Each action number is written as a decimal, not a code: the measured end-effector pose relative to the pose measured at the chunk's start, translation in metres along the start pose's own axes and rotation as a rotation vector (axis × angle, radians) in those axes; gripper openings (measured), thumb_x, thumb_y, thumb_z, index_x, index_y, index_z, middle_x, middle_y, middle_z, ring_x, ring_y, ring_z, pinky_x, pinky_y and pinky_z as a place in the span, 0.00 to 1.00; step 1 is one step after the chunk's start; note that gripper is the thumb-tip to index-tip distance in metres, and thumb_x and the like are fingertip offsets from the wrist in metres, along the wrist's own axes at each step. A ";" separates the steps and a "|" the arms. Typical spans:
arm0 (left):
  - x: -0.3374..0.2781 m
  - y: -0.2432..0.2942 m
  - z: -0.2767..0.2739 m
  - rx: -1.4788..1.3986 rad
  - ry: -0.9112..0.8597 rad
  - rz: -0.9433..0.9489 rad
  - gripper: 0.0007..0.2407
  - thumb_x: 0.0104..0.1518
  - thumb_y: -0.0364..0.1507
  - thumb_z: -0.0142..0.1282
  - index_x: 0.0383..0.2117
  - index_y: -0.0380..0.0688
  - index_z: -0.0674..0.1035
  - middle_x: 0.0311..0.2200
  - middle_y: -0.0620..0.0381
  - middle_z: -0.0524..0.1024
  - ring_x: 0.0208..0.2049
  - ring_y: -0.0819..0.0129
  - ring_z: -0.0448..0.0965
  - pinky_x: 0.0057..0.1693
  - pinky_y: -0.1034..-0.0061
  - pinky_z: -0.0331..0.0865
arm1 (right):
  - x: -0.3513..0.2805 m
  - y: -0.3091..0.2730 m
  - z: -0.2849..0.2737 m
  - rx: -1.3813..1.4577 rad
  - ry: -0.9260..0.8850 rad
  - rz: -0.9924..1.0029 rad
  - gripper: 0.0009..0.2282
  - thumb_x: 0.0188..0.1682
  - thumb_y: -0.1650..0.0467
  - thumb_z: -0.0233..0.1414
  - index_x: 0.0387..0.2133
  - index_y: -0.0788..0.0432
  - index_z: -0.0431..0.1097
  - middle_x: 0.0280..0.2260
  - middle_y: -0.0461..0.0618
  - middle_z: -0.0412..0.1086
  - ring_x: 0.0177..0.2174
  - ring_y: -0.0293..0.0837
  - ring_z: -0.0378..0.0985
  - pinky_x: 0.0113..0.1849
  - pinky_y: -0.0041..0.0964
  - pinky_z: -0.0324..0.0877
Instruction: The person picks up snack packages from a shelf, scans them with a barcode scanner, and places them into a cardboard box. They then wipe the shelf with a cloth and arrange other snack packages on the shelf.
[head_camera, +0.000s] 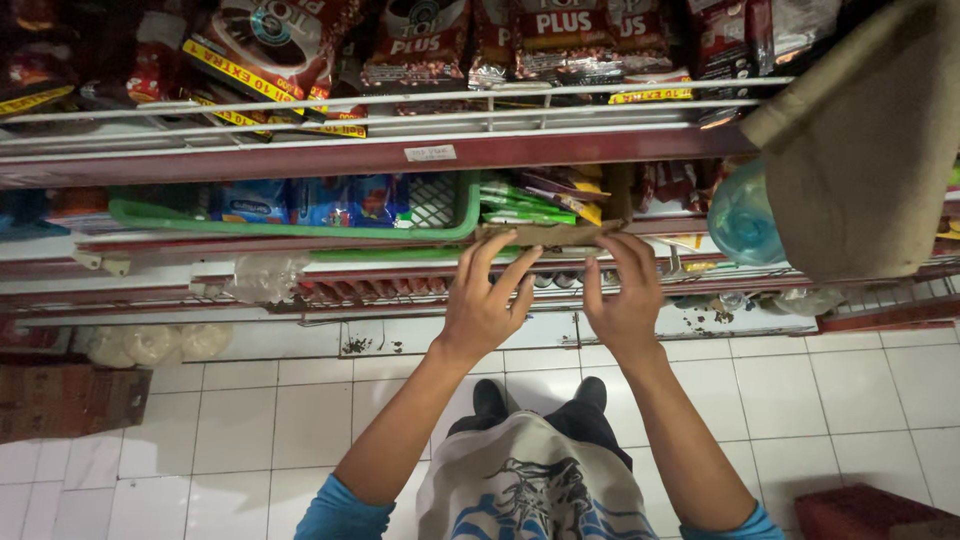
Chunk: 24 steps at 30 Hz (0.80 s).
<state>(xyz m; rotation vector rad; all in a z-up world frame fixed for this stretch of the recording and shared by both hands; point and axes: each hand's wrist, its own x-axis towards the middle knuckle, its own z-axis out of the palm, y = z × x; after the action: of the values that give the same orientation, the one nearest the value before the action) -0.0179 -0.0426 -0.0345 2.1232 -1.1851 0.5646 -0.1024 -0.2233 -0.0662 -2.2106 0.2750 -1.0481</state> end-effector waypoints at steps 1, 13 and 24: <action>0.001 0.000 -0.001 -0.020 -0.006 -0.007 0.17 0.57 0.25 0.64 0.54 0.45 0.81 0.58 0.46 0.67 0.58 0.48 0.69 0.64 0.59 0.67 | 0.002 -0.002 -0.001 0.013 -0.021 -0.021 0.14 0.50 0.77 0.58 0.49 0.64 0.71 0.50 0.59 0.69 0.50 0.57 0.75 0.51 0.46 0.71; -0.014 -0.046 -0.069 0.252 0.317 -0.059 0.11 0.60 0.29 0.63 0.48 0.49 0.81 0.53 0.52 0.75 0.60 0.52 0.69 0.69 0.55 0.52 | 0.002 -0.048 0.008 0.063 -0.099 -0.163 0.14 0.47 0.76 0.61 0.46 0.60 0.72 0.54 0.57 0.66 0.54 0.56 0.70 0.55 0.48 0.66; -0.024 -0.041 -0.142 0.351 0.039 -0.087 0.09 0.56 0.30 0.65 0.43 0.55 0.83 0.40 0.66 0.75 0.46 0.66 0.73 0.69 0.48 0.50 | 0.072 -0.141 0.042 0.029 -0.473 -0.703 0.16 0.43 0.67 0.64 0.44 0.59 0.74 0.42 0.50 0.75 0.43 0.48 0.76 0.57 0.57 0.64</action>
<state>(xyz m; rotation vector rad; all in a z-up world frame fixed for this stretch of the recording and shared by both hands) -0.0034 0.0876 0.0373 2.4293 -1.0240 0.8199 -0.0364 -0.1287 0.0496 -2.4974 -0.7667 -0.8005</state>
